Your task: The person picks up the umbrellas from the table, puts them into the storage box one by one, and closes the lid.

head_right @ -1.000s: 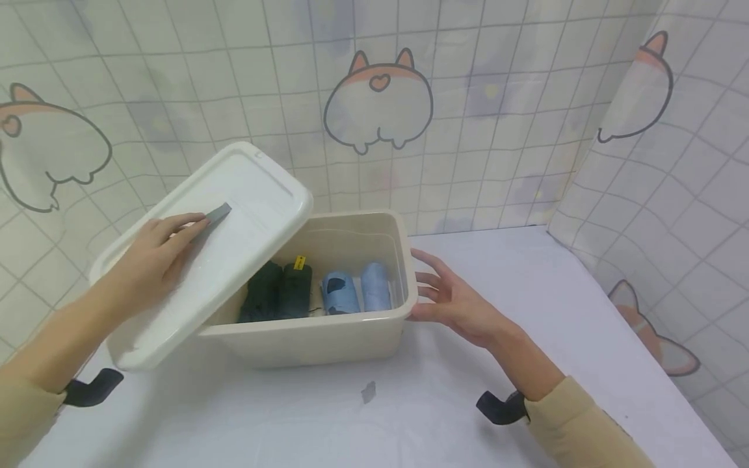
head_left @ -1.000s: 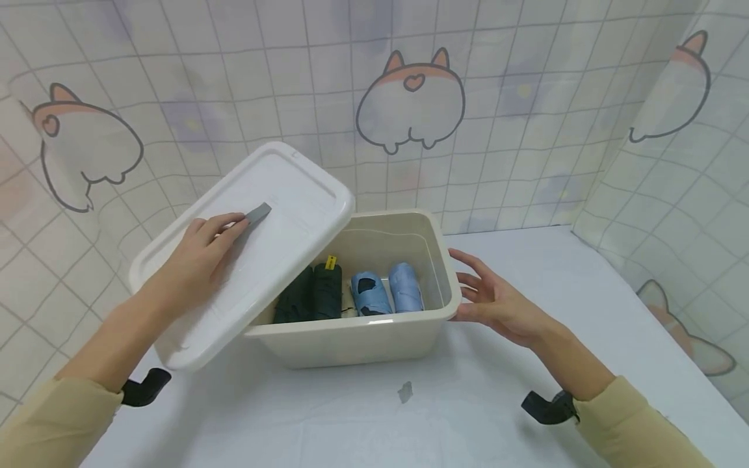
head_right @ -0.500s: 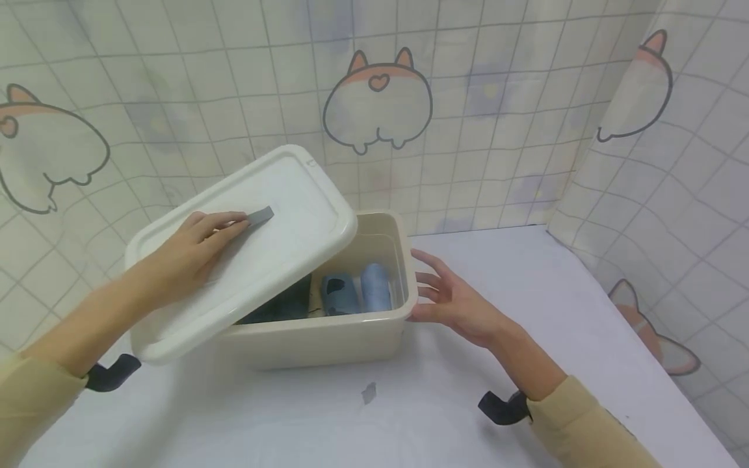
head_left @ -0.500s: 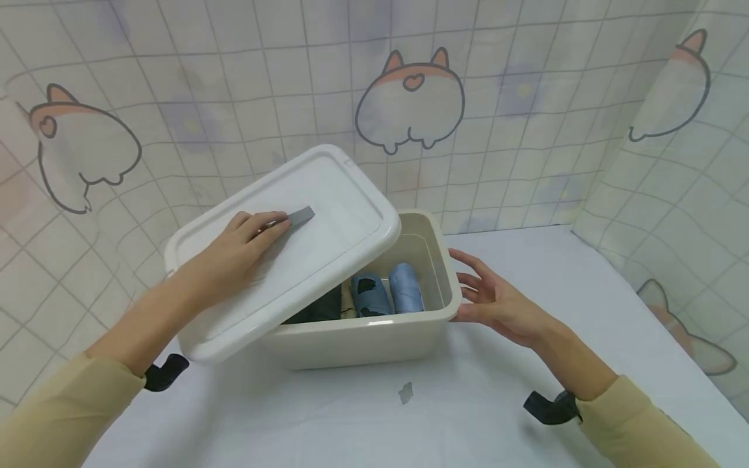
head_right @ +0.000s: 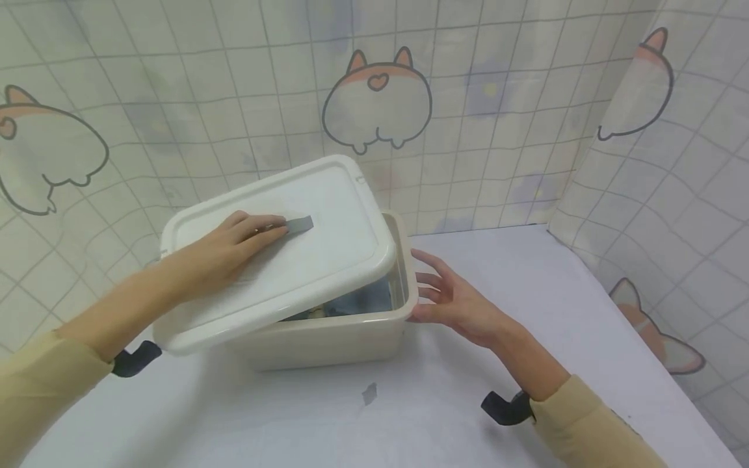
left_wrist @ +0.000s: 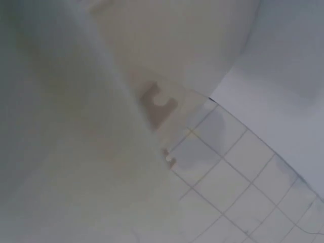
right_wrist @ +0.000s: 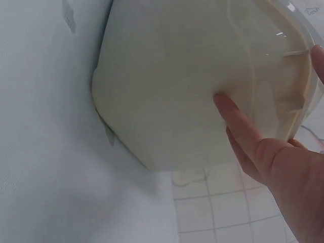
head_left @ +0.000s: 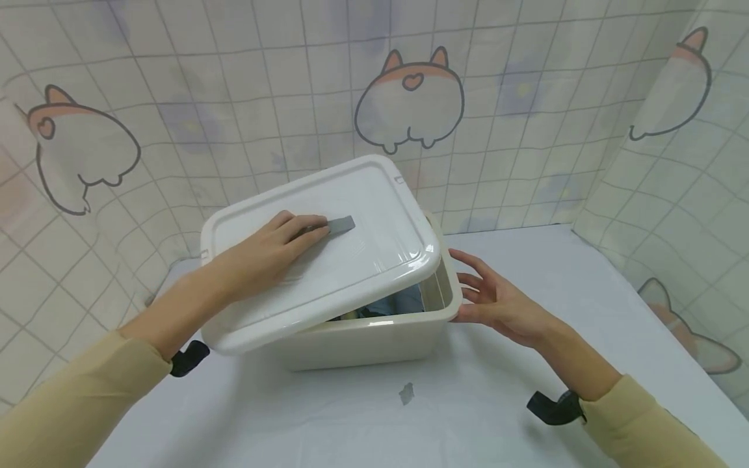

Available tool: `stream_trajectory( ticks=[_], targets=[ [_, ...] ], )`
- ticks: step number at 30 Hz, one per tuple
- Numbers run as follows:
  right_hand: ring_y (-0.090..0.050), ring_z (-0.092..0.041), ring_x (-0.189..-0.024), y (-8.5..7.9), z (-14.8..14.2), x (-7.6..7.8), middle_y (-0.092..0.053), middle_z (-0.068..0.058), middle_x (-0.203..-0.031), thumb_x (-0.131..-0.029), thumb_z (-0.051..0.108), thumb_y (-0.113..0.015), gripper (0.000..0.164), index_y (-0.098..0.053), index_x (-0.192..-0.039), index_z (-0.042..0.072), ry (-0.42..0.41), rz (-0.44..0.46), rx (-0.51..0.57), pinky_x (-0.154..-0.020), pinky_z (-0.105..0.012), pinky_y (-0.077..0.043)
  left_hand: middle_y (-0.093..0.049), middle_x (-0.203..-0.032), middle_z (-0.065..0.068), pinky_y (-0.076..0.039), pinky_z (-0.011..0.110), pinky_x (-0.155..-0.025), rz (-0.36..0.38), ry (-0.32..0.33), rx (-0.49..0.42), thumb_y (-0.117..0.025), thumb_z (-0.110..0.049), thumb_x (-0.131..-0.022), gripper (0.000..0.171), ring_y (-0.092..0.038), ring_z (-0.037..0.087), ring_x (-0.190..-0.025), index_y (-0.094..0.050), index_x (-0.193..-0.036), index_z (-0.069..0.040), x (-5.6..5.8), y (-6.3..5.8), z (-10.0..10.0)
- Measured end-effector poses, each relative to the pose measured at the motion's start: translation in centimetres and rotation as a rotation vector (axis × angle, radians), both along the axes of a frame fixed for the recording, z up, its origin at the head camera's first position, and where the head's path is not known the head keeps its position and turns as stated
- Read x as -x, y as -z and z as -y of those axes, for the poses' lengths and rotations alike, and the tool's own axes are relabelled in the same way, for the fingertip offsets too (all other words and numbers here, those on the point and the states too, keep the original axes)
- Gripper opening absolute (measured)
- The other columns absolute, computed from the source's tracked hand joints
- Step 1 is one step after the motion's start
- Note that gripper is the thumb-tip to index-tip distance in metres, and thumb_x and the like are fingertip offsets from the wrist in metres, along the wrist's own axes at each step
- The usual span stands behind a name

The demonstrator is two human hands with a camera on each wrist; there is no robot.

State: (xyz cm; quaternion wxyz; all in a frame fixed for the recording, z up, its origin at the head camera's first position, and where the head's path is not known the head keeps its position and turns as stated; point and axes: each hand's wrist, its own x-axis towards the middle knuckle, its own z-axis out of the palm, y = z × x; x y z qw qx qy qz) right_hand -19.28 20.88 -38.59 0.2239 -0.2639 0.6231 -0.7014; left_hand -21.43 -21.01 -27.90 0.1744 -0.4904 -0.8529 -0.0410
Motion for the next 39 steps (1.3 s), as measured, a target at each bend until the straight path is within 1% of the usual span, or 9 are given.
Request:
stream_trajectory(
  ticks=[5,8,12,14,19,21,27,34,39],
  targets=[
    [-0.044,-0.037,-0.14,0.0,0.0,0.1,-0.032,-0.019,-0.159,-0.095,-0.004,-0.067,0.092,-0.014,-0.165,0.022,0.004,-0.023,-0.012,-0.101,-0.049,-0.05,-0.043,-0.151,0.016,-0.047,0.044,-0.101,0.028,0.021,0.035,-0.054,0.014,-0.099,0.05,-0.047,0.034,-0.125,-0.048,-0.147,0.002,0.1,0.1,-0.7],
    [-0.045,-0.037,-0.139,0.1,0.0,0.0,-0.033,-0.016,-0.159,-0.094,-0.006,-0.067,0.092,-0.014,-0.165,0.021,-0.015,-0.01,0.016,-0.101,-0.052,-0.049,-0.042,-0.153,0.014,-0.046,0.043,-0.103,0.05,0.027,0.06,-0.053,0.013,-0.1,0.051,-0.046,0.032,-0.128,-0.047,-0.149,0.001,0.1,0.2,-1.2],
    [-0.049,-0.034,-0.136,0.1,0.0,-0.1,-0.033,-0.018,-0.158,-0.093,-0.008,-0.066,0.097,-0.009,-0.165,0.022,-0.039,0.022,0.063,-0.1,-0.055,-0.048,-0.04,-0.156,0.012,-0.045,0.042,-0.105,0.085,0.02,0.105,-0.052,0.011,-0.101,0.051,-0.045,0.03,-0.131,-0.045,-0.151,0.0,0.1,0.2,-1.8],
    [-0.051,-0.032,-0.135,0.0,0.0,-0.2,-0.032,-0.019,-0.157,-0.093,-0.008,-0.066,0.099,-0.007,-0.165,0.027,-0.035,0.032,0.069,-0.1,-0.055,-0.049,-0.04,-0.156,0.012,-0.045,0.042,-0.106,0.097,0.022,0.122,-0.052,0.01,-0.102,0.051,-0.044,0.03,-0.132,-0.044,-0.151,-0.001,0.2,0.2,-2.0],
    [-0.054,-0.034,-0.131,-0.3,0.2,-0.3,-0.028,-0.024,-0.156,-0.098,0.005,-0.069,0.098,-0.003,-0.165,0.035,-0.022,-0.008,0.056,-0.099,-0.057,-0.049,-0.042,-0.155,0.012,-0.045,0.042,-0.107,0.102,0.043,0.134,-0.053,0.009,-0.102,0.05,-0.045,0.03,-0.132,-0.046,-0.15,-0.001,0.5,0.4,-2.3],
    [-0.055,-0.034,-0.13,-0.5,0.3,-0.4,-0.027,-0.024,-0.157,-0.099,0.009,-0.069,0.096,-0.003,-0.165,0.034,-0.015,-0.028,0.041,-0.098,-0.057,-0.049,-0.042,-0.155,0.012,-0.045,0.042,-0.107,0.106,0.052,0.143,-0.054,0.008,-0.102,0.05,-0.045,0.03,-0.132,-0.046,-0.15,-0.001,0.6,0.5,-2.5],
    [-0.056,-0.033,-0.129,-0.7,0.5,-0.7,-0.022,-0.021,-0.16,-0.1,0.005,-0.066,0.093,-0.008,-0.166,0.034,0.017,-0.033,0.0,-0.097,-0.055,-0.051,-0.043,-0.155,0.013,-0.045,0.041,-0.107,0.097,0.087,0.171,-0.056,0.008,-0.101,0.05,-0.046,0.03,-0.132,-0.046,-0.149,0.0,1.0,0.8,-2.9],
    [-0.056,-0.033,-0.129,-0.8,0.4,-1.0,-0.028,-0.018,-0.159,-0.099,0.003,-0.066,0.089,-0.013,-0.165,0.032,0.046,-0.026,-0.019,-0.097,-0.053,-0.052,-0.042,-0.156,0.013,-0.043,0.042,-0.109,0.104,0.077,0.218,-0.054,0.007,-0.102,0.049,-0.044,0.03,-0.136,-0.046,-0.15,0.001,1.2,1.0,-3.2],
    [-0.053,-0.031,-0.132,-0.7,0.4,-1.2,-0.028,-0.017,-0.159,-0.095,0.0,-0.069,0.091,-0.015,-0.163,0.025,0.057,-0.026,-0.014,-0.097,-0.053,-0.052,-0.044,-0.154,0.013,-0.043,0.042,-0.109,0.085,0.1,0.234,-0.053,0.01,-0.101,0.049,-0.045,0.031,-0.135,-0.046,-0.149,0.001,1.3,1.4,-3.6]
  ],
)
